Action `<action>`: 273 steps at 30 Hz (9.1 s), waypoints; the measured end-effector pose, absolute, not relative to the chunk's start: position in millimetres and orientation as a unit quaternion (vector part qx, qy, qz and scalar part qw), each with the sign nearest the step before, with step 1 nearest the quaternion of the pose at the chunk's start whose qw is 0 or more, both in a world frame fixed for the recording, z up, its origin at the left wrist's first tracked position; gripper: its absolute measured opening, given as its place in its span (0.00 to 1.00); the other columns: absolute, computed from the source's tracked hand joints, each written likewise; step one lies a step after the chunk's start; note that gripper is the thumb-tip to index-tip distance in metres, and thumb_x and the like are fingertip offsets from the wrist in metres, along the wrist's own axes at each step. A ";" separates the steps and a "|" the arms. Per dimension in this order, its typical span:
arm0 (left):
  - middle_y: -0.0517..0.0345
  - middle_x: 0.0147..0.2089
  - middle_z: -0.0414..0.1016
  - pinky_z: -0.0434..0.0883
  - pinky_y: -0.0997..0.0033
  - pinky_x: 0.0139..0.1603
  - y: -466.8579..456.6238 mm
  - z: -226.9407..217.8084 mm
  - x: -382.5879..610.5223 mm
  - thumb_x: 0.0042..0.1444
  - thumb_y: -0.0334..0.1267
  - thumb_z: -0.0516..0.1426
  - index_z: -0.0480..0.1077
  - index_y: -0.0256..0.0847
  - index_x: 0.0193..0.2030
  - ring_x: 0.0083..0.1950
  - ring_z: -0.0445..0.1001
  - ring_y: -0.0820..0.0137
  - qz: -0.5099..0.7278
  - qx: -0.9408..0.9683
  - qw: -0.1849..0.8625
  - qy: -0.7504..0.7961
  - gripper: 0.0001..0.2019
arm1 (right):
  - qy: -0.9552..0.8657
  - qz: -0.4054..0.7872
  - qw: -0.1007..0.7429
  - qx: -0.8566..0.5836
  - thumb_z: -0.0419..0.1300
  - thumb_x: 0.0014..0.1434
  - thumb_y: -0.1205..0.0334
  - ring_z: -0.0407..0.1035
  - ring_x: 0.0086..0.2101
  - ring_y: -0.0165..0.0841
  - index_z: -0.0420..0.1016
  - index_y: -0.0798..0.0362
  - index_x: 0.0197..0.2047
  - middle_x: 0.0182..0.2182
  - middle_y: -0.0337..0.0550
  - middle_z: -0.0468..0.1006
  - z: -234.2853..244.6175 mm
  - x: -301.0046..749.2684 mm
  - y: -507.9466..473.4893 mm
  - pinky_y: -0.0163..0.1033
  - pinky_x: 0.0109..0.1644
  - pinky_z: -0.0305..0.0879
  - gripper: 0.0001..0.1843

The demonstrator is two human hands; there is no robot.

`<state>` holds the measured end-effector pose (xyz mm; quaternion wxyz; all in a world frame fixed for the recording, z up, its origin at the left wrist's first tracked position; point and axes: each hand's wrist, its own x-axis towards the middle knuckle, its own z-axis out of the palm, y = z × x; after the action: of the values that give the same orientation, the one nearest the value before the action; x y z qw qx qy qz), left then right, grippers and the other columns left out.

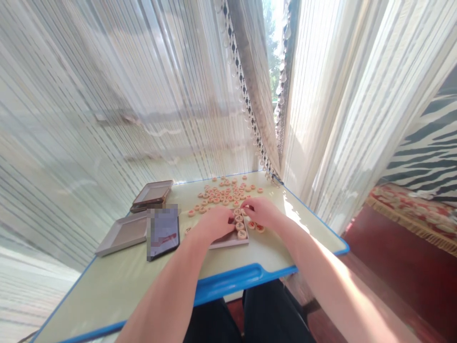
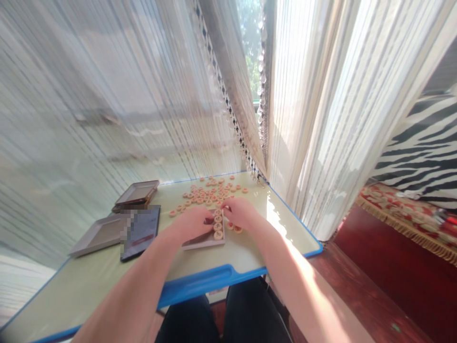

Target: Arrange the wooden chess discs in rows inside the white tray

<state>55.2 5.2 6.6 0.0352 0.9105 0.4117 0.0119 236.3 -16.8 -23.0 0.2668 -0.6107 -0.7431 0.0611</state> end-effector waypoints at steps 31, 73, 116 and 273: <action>0.59 0.33 0.75 0.64 0.73 0.30 -5.3 16.6 52.8 0.44 0.38 0.54 0.71 0.45 0.29 0.32 0.72 0.68 -0.017 0.919 0.044 0.392 0.07 | -0.751 0.113 0.269 -0.592 0.54 0.51 0.64 0.64 0.23 0.27 0.77 0.49 0.36 0.19 0.35 0.73 -16.9 236.2 -26.8 0.32 0.28 0.53 0.12; 0.56 0.40 0.76 0.68 0.70 0.40 20.5 -0.8 48.5 0.51 0.45 0.55 0.72 0.43 0.36 0.42 0.73 0.65 0.074 0.871 0.039 0.484 0.11 | -0.749 0.036 0.248 -0.613 0.50 0.60 0.61 0.65 0.42 0.36 0.78 0.52 0.40 0.38 0.42 0.79 -29.4 236.2 -9.9 0.39 0.49 0.57 0.15; 0.58 0.38 0.78 0.69 0.67 0.39 18.1 -3.9 47.8 0.53 0.43 0.54 0.75 0.48 0.36 0.40 0.74 0.64 0.091 0.877 0.036 0.470 0.09 | -0.784 0.003 0.248 -0.569 0.51 0.61 0.56 0.62 0.45 0.37 0.75 0.52 0.48 0.41 0.46 0.74 -31.3 230.1 -16.1 0.42 0.54 0.56 0.18; 0.54 0.51 0.76 0.67 0.67 0.55 70.4 2.6 -34.2 0.51 0.23 0.43 0.72 0.38 0.51 0.52 0.73 0.65 0.217 0.811 -0.016 0.543 0.25 | -0.717 0.037 0.186 -0.670 0.50 0.57 0.60 0.70 0.33 0.31 0.76 0.50 0.41 0.40 0.42 0.77 -19.3 269.6 33.1 0.33 0.35 0.59 0.14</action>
<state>-34.2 70.4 2.6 -0.0159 0.8110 0.5429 0.2173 269.6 33.1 -19.3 0.1862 -0.6704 -0.7172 0.0373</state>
